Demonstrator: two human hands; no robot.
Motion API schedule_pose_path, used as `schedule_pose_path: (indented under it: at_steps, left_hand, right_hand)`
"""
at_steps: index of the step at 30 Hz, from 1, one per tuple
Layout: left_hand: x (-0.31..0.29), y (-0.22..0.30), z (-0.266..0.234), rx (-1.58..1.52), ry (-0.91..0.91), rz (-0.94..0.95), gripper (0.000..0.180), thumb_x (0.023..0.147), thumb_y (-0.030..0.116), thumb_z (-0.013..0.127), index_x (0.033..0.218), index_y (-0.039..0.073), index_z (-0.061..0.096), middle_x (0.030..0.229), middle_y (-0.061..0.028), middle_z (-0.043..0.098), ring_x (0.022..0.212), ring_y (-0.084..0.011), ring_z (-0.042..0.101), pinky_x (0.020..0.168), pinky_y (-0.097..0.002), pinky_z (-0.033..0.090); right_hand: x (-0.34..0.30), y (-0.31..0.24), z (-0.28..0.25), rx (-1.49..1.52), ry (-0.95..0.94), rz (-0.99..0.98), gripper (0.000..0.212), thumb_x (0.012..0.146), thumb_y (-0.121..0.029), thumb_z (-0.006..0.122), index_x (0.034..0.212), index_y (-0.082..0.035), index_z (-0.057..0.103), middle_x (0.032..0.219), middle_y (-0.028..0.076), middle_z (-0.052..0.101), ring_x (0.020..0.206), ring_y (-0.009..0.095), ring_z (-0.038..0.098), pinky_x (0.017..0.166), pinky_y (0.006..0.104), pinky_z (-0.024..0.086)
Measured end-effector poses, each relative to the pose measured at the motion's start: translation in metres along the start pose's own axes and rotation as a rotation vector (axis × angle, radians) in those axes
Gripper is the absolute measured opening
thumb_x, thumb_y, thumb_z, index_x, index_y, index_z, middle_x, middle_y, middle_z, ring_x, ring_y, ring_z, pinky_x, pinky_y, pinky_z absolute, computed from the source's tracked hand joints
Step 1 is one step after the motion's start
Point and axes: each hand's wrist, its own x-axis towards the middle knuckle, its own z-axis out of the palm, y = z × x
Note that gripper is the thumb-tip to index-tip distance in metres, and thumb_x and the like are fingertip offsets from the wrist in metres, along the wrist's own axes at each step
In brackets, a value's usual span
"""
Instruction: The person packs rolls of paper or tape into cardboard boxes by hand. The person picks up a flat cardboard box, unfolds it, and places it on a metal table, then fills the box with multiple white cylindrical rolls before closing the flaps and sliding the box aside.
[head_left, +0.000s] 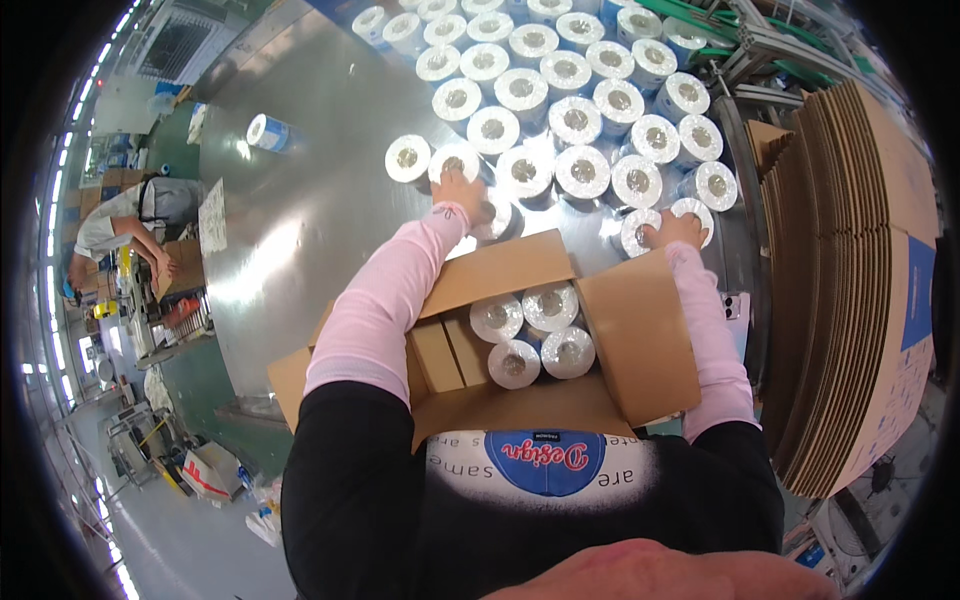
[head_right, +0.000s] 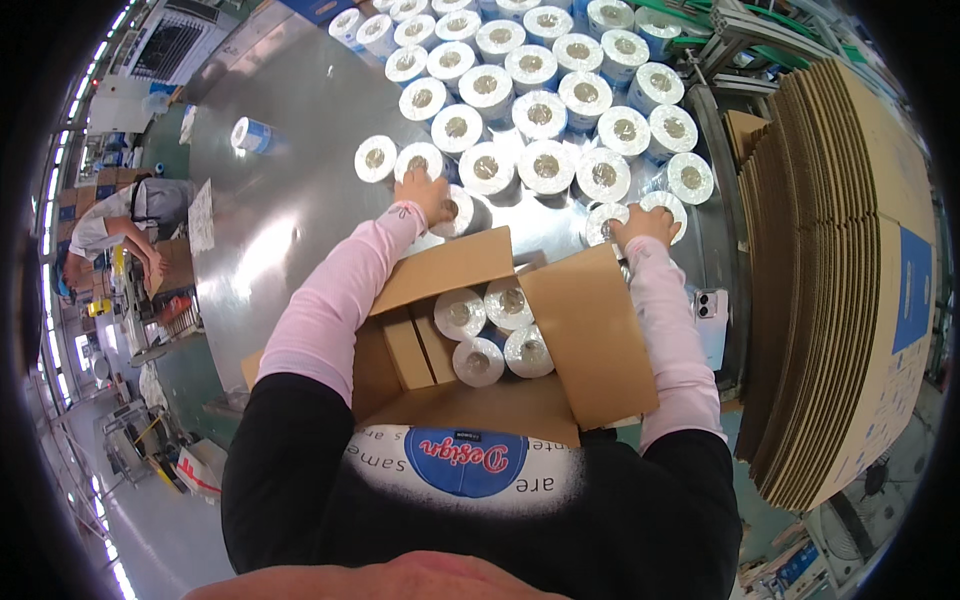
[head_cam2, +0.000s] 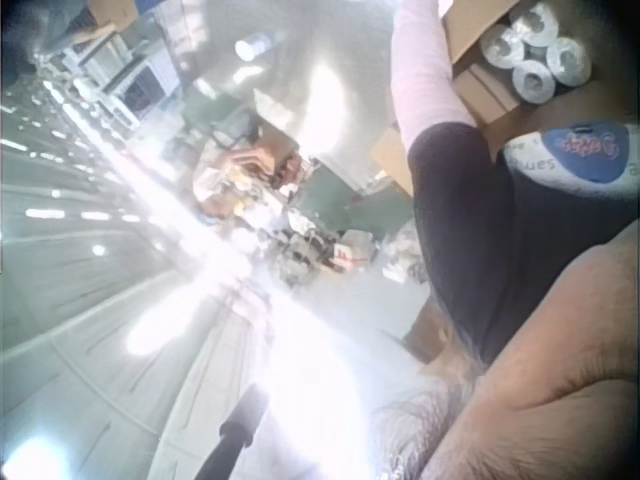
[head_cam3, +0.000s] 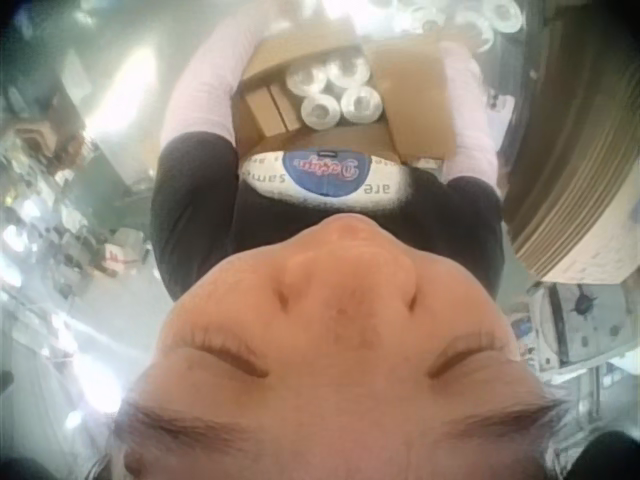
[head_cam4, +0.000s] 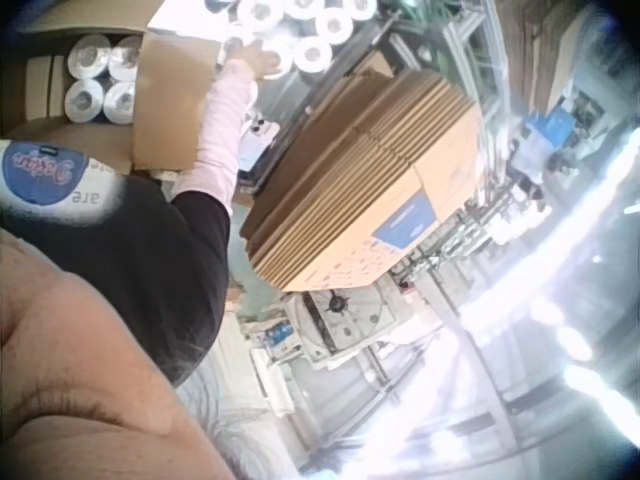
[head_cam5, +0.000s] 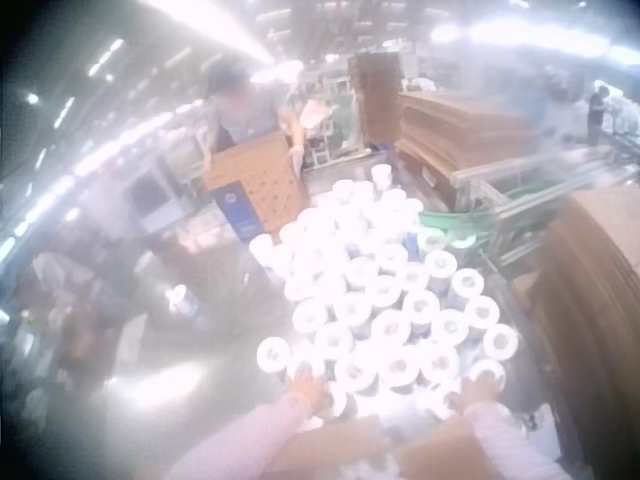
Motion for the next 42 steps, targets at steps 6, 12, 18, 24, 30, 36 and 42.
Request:
schedule_pose_path:
  at_steps: [6,12,18,24,30,36,42]
  left_hand:
    - [0.013,-0.023,0.000,0.074,-0.211,0.068,0.045,0.070,0.044,0.070,0.106,0.016,0.070,0.107,-0.0116,0.067,0.103,-0.0264,0.063,0.089,-0.0385,0.049]
    - [-0.030,-0.082,-0.061,-0.551,0.056,-0.158,0.065,0.067,0.053,0.075,0.110,0.005,0.067,0.102,-0.0130,0.069,0.092,-0.0208,0.066,0.084,-0.0290,0.049]
    - [-0.197,-0.158,-0.116,-1.705,0.370,0.000,0.031,0.084,0.006,0.064,0.114,-0.002,0.061,0.108,-0.0062,0.066,0.095,-0.0150,0.062,0.083,-0.0293,0.050]
    - [-0.361,-0.151,-0.131,-1.348,-0.064,0.174,0.035,0.080,0.011,0.071,0.113,0.002,0.063,0.106,-0.0059,0.066,0.098,-0.0142,0.061,0.090,-0.0285,0.047]
    - [-0.406,-0.109,-0.099,-0.158,0.015,0.344,0.029,0.063,0.021,0.077,0.088,0.008,0.070,0.090,-0.0117,0.059,0.098,-0.0294,0.054,0.084,-0.0389,0.047]
    - [-0.389,-0.103,-0.080,0.046,-0.213,0.243,0.024,0.064,0.016,0.073,0.085,0.007,0.072,0.089,-0.0151,0.064,0.096,-0.0318,0.057,0.082,-0.0387,0.050]
    - [-0.322,-0.102,0.051,0.071,-0.481,0.199,0.035,0.066,0.017,0.070,0.100,0.009,0.070,0.097,-0.0129,0.068,0.103,-0.0334,0.058,0.091,-0.0388,0.048]
  right_hand:
    - [0.006,0.003,0.018,-0.038,0.073,-0.152,0.050,0.082,-0.043,0.063,0.128,-0.024,0.054,0.124,0.022,0.053,0.122,0.036,0.046,0.109,0.0572,0.020]
    - [0.047,0.060,0.097,0.482,0.228,-0.340,0.031,0.087,-0.023,0.056,0.116,-0.012,0.059,0.102,0.017,0.059,0.102,0.029,0.058,0.101,0.0470,0.038]
    - [-0.051,0.042,-0.088,1.751,-0.088,-0.657,0.041,0.085,-0.020,0.060,0.123,-0.005,0.055,0.113,0.009,0.061,0.106,0.018,0.058,0.091,0.0325,0.047]
    - [-0.204,-0.063,-0.161,0.763,-0.460,-1.374,0.046,0.080,-0.033,0.067,0.115,-0.004,0.060,0.113,0.011,0.061,0.108,0.025,0.057,0.094,0.0373,0.044]
    - [-0.311,-0.213,-0.037,-0.272,0.044,-1.853,0.031,0.074,-0.026,0.065,0.102,-0.011,0.062,0.095,0.016,0.055,0.100,0.034,0.052,0.103,0.0552,0.030]
    - [-0.268,-0.247,0.087,-0.513,0.012,-1.703,0.036,0.081,-0.027,0.062,0.113,-0.011,0.062,0.113,0.023,0.055,0.117,0.039,0.047,0.109,0.0581,0.021]
    - [-0.276,-0.237,0.015,-0.156,-0.220,-1.666,0.045,0.082,-0.025,0.063,0.125,-0.014,0.058,0.127,0.019,0.052,0.120,0.037,0.048,0.103,0.0419,0.040]
